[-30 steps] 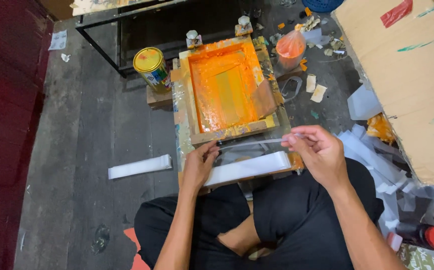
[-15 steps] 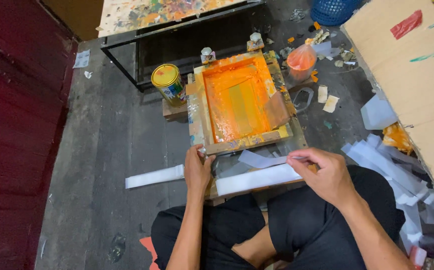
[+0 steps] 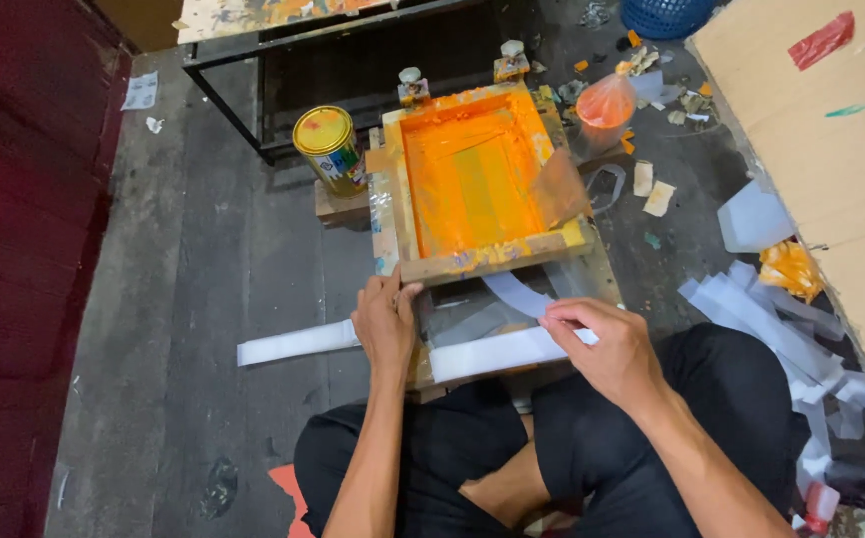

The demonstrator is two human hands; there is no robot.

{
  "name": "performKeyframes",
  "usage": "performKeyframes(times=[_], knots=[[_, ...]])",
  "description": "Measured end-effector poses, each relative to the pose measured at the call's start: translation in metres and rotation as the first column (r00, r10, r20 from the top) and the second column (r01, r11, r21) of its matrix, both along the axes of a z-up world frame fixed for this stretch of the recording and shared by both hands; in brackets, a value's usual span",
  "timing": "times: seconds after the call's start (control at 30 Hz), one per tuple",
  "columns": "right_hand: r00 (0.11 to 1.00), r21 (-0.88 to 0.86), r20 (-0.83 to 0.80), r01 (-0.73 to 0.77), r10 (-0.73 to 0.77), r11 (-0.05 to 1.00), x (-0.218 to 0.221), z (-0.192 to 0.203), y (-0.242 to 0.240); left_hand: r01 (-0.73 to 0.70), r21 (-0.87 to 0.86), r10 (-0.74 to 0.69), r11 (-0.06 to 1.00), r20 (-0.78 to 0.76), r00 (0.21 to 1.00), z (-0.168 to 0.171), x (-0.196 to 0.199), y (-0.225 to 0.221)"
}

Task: Manual screen printing of orange ink onto white labels using a squeegee and a screen frame.

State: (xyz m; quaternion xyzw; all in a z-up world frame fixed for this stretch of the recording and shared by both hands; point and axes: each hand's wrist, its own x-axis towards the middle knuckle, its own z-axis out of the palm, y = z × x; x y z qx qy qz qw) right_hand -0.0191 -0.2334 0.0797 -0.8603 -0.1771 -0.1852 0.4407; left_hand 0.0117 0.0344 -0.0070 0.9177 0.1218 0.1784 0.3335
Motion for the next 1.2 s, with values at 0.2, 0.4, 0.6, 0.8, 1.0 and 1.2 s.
performKeyframes(times=[0.2,0.4,0.6,0.8,1.0,1.2], knots=[[0.981,-0.147,-0.194,-0.050,0.021,0.988,0.028,-0.026,0.031,-0.055,0.016,0.050,0.998,0.200,0.978,0.038,0.029,0.008],[0.984,-0.439,-0.168,-0.134,0.066,0.888,0.036,-0.037,0.032,-0.032,-0.038,0.041,0.999,0.261,0.964,0.052,0.050,0.021],[0.983,-0.596,-0.183,-0.133,0.027,0.792,0.050,-0.083,0.038,-0.030,-0.129,0.065,0.991,0.279,0.958,0.067,0.051,0.014],[0.988,-0.615,-0.155,-0.095,-0.003,0.783,0.060,-0.090,0.045,-0.027,-0.179,0.077,0.983,0.276,0.958,0.075,0.053,0.014],[0.967,-0.635,-0.245,-0.108,-0.067,0.765,0.057,-0.085,0.052,0.004,-0.221,0.065,0.975,0.304,0.950,0.086,0.058,0.017],[0.963,-0.622,-0.260,-0.114,-0.067,0.775,0.062,-0.083,0.055,0.012,-0.228,0.060,0.974,0.306,0.950,0.087,0.059,0.019]])
